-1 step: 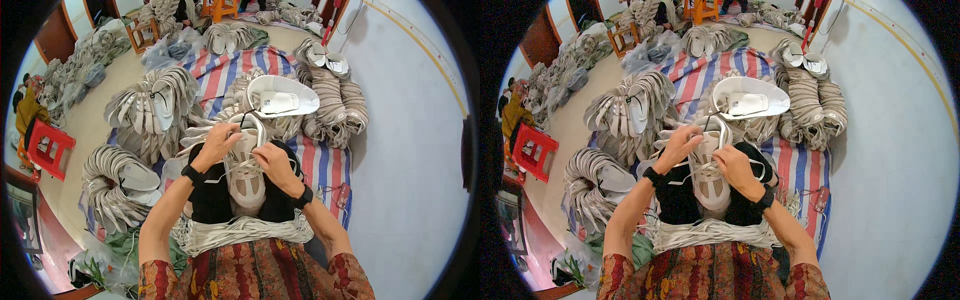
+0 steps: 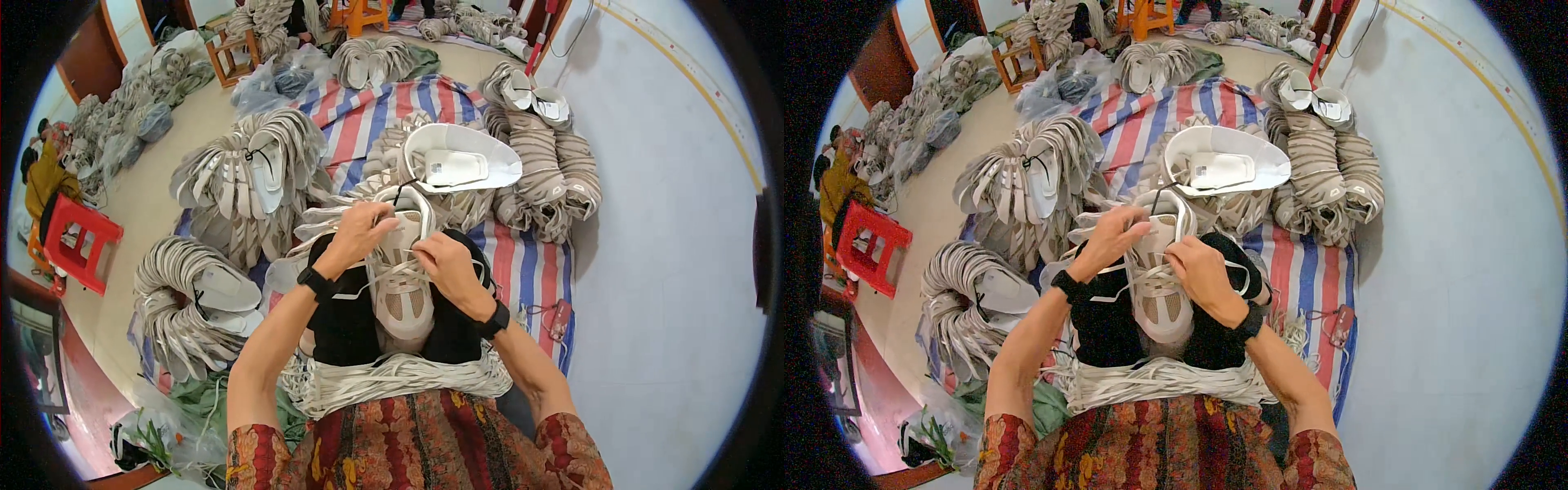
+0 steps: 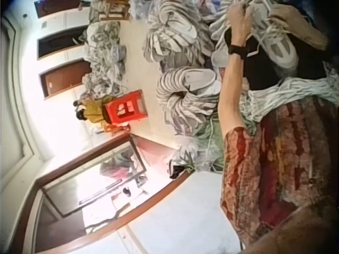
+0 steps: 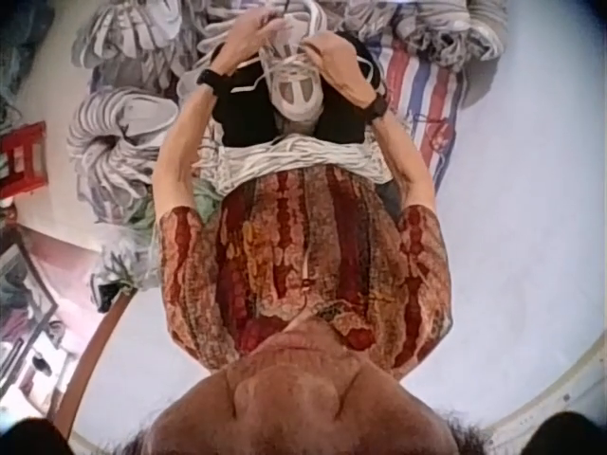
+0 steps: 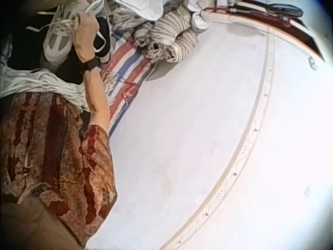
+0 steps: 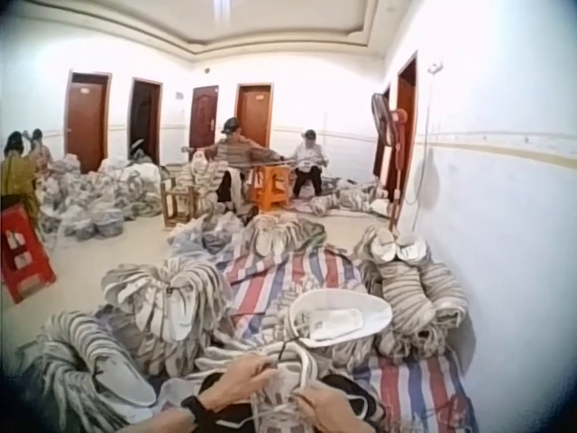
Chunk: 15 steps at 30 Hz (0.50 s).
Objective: Lacing the shoelaces through the eyelets of a shoe upper.
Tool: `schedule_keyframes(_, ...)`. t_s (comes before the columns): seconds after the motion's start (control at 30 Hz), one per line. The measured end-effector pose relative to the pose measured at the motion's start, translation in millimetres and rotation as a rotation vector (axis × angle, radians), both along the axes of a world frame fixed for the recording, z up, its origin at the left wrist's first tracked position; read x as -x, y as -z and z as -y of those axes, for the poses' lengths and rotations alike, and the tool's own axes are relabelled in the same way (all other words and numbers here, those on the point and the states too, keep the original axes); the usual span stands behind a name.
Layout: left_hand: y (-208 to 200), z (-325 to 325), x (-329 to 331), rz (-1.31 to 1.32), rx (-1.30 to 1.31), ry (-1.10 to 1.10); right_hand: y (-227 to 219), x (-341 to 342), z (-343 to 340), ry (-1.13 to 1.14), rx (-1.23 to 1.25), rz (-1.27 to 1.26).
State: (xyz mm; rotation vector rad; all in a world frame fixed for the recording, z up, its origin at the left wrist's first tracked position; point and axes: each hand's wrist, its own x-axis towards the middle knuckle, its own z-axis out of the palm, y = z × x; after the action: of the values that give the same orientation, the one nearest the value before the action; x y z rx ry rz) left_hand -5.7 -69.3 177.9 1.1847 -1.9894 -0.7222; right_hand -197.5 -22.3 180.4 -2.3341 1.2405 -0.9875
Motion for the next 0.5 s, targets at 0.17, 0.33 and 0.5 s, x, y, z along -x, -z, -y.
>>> schedule_keyframes(0.17, 5.6, 3.7, 3.4, -0.032, -0.054, -0.028, 2.3, -6.2, -1.0, 0.042, 0.059, -0.131)
schedule_keyframes(0.33, 5.8, 1.0, 7.0, -0.168, -0.227, -0.069, 4.4, -11.9, 5.9, -0.008, 0.190, -0.309)
schedule_keyframes(0.5, 17.0, 3.9, 13.0, -0.208, -0.134, -0.069, 1.8, -8.8, 18.2, -0.241, 0.059, -0.186)
